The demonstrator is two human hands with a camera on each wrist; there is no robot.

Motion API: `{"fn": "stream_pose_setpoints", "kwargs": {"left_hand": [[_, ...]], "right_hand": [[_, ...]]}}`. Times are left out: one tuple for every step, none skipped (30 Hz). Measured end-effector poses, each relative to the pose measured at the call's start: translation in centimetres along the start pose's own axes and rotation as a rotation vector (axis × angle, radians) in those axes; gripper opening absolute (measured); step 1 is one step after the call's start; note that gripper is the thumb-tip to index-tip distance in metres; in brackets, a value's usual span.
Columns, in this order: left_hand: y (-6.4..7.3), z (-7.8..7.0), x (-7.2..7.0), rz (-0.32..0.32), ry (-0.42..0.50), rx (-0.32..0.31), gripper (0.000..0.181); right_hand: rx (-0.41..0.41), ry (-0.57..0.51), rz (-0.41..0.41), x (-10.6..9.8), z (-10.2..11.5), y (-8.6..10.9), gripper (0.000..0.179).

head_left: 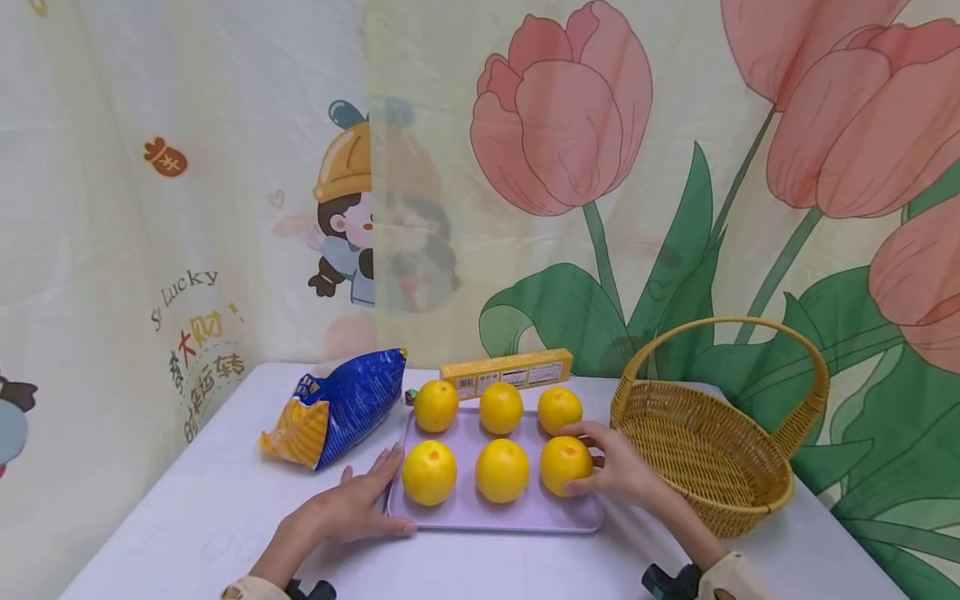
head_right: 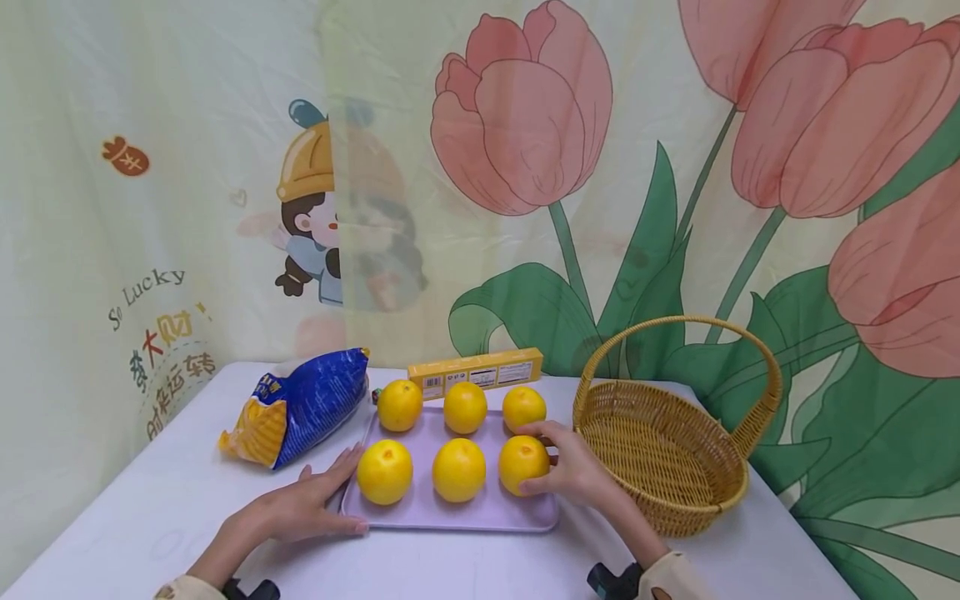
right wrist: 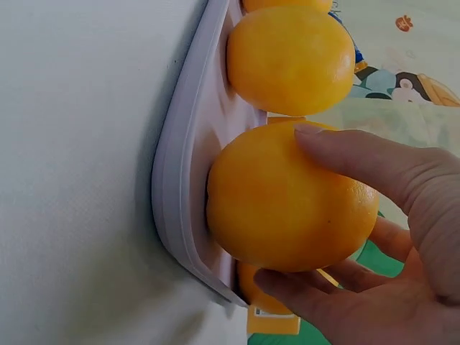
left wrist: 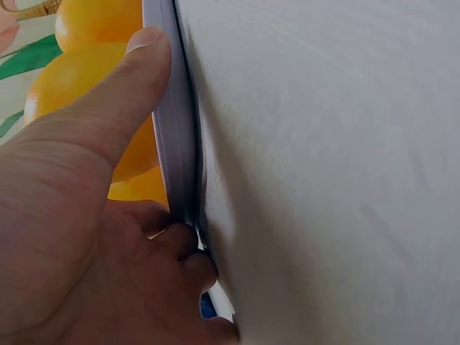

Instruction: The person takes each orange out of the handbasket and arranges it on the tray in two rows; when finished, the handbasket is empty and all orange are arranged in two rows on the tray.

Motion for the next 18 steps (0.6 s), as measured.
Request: {"fn": "stream_pose_setpoints", "kwargs": {"left_hand": [[0.1,0.0,0.0,0.0,-0.002,0.0,0.117],[0.1,0.0,0.0,0.002,-0.001,-0.006,0.117],[0.2,0.0,-0.1,0.012,-0.007,-0.01,0.118],[0.2,0.0,-0.1,0.013,-0.007,-0.013,0.119],[0.3,0.0,-0.1,0.014,-0.006,-0.01,0.119],[0.3,0.0,-0.2,0.015,-0.008,-0.009,0.119],[0.4,0.0,-0.2,0.015,-0.007,-0.013,0.119],[0.4,0.0,-0.3,0.015,-0.007,-0.013,0.118],[0.5,-0.1,-0.3,0.015,-0.004,-0.006,0.118],[0.6,-0.2,-0.3,0.009,0.007,0.001,0.116],[0.7,-0.4,-0.4,0.012,0.011,0.013,0.115],[0.9,-0.5,-0.4,0.013,0.018,0.02,0.114],[1.1,-0.7,-0.5,0.014,0.028,0.026,0.113],[1.2,-0.9,-0.6,0.015,0.034,0.031,0.112],[1.5,-1.2,-0.7,0.016,0.035,0.035,0.112],[1.8,-1.5,-0.9,0.018,0.029,0.029,0.111],[2.2,-2.0,-1.2,0.021,0.024,0.021,0.109],[2.6,-2.6,-1.6,0.025,0.016,0.019,0.108]], "right_hand": [[-0.004,0.002,0.002,0.1,0.0,0.0,0.071],[-0.006,0.005,0.005,0.3,0.0,0.0,0.071],[-0.009,0.005,0.008,0.3,0.1,0.0,0.072],[-0.013,0.008,0.013,0.4,0.1,0.0,0.073],[-0.014,0.012,0.014,0.5,0.0,-0.1,0.074],[-0.016,0.016,0.014,0.5,0.0,-0.2,0.075],[-0.02,0.018,0.015,0.5,-0.1,-0.3,0.076],[-0.025,0.02,0.016,0.6,-0.1,-0.3,0.077],[-0.033,0.026,0.016,0.6,-0.1,-0.4,0.078],[-0.039,0.031,0.017,0.6,-0.2,-0.4,0.079],[-0.05,0.033,0.019,0.5,-0.2,-0.4,0.08],[-0.061,0.038,0.021,0.5,-0.2,-0.4,0.08],[-0.074,0.039,0.022,0.5,-0.1,-0.4,0.081],[-0.084,0.038,0.022,0.4,-0.1,-0.4,0.081],[-0.092,0.04,0.017,0.4,0.0,-0.3,0.082],[-0.102,0.042,0.006,0.2,0.2,-0.2,0.082],[-0.105,0.048,-0.01,0.0,0.5,-0.1,0.082],[-0.107,0.057,-0.035,-0.3,0.8,0.0,0.081]]}}
Point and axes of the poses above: each hand's wrist, its own y-axis away from the middle knuckle, its own x-axis out of the palm, z = x × y, the point moved 3 cm from there along -y, towards the middle knuckle, and after that the axes turned 2 degrees about -z, right-handed, at the moved point
